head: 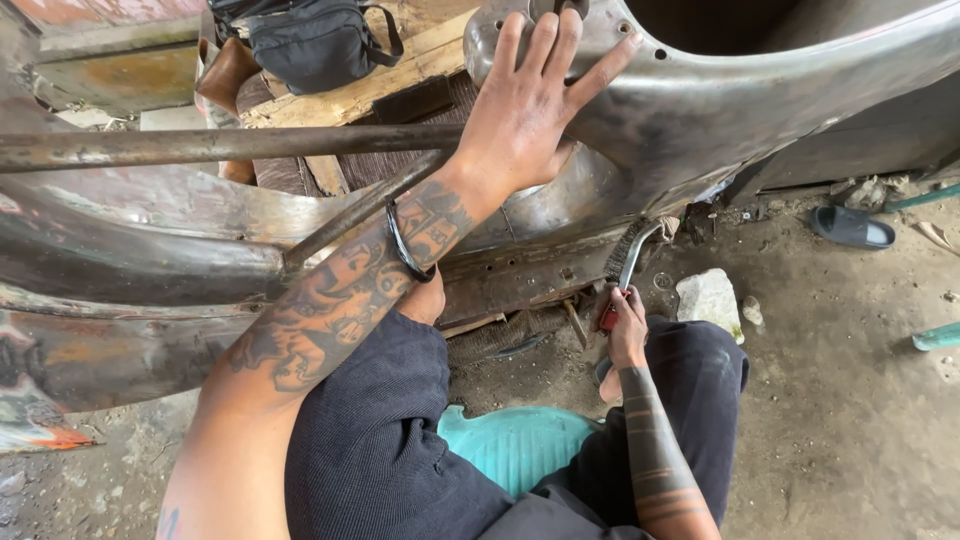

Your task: The person is using a wire brush to scrape rust and old paint off a metal motorcycle frame.

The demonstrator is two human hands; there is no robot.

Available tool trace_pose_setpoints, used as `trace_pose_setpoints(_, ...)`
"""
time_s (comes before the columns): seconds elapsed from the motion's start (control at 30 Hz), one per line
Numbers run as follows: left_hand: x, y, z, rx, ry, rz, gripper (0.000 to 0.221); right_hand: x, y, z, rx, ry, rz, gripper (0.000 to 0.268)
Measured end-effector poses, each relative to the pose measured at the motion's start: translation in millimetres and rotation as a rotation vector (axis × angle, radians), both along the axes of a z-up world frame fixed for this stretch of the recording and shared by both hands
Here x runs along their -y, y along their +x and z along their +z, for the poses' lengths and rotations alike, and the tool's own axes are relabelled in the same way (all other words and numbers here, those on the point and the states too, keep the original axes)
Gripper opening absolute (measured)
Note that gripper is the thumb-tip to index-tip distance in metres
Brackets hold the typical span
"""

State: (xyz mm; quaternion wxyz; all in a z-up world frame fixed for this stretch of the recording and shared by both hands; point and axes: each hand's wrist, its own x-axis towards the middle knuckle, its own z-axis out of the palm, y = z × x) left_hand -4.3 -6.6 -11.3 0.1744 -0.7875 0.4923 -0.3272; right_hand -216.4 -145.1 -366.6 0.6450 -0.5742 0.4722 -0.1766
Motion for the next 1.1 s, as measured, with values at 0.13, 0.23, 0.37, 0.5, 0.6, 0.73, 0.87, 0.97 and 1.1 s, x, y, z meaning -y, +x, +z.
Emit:
trace_pose_setpoints(0.13,0,-2,-1,0.032,-0.003,0.02,0.123,8,4,-32,0.304,0.153,-0.052,0.01)
trace_pose_setpoints(0.23,1,-2,-1,0.047,-0.003,0.019,0.122,0,4,-16,0.444,0.185,-0.01,0.014)
trace_pose_setpoints(0.37,-1,-1,-2,0.084,-0.01,0.014,0.124,4,5,-19,0.461,0.242,0.009,0.013)
trace_pose_setpoints(0.5,0,-2,1,0.061,-0.023,0.006,0.124,-2,6,-10,0.541,0.217,0.033,0.018)
trace_pose_setpoints(0.6,-1,-2,-1,0.035,0.011,0.021,0.126,-3,4,-4,0.657,0.256,0.144,0.016)
trace_pose_setpoints(0.73,-1,-3,1,0.055,0.001,0.018,0.124,-3,3,-9,0.564,0.256,0.076,0.018)
trace_pose_setpoints(0.87,0,-3,2,0.064,0.016,0.025,0.129,1,3,-22,0.454,0.177,0.078,0.014)
trace_pose_setpoints(0.97,-2,-2,3,0.041,-0.003,0.013,0.123,-3,2,-19,0.438,0.274,0.092,0.016)
trace_pose_setpoints(1.1,-1,0,-1,-0.017,0.008,0.006,0.122,0,7,-48,0.445,0.337,0.003,0.01)
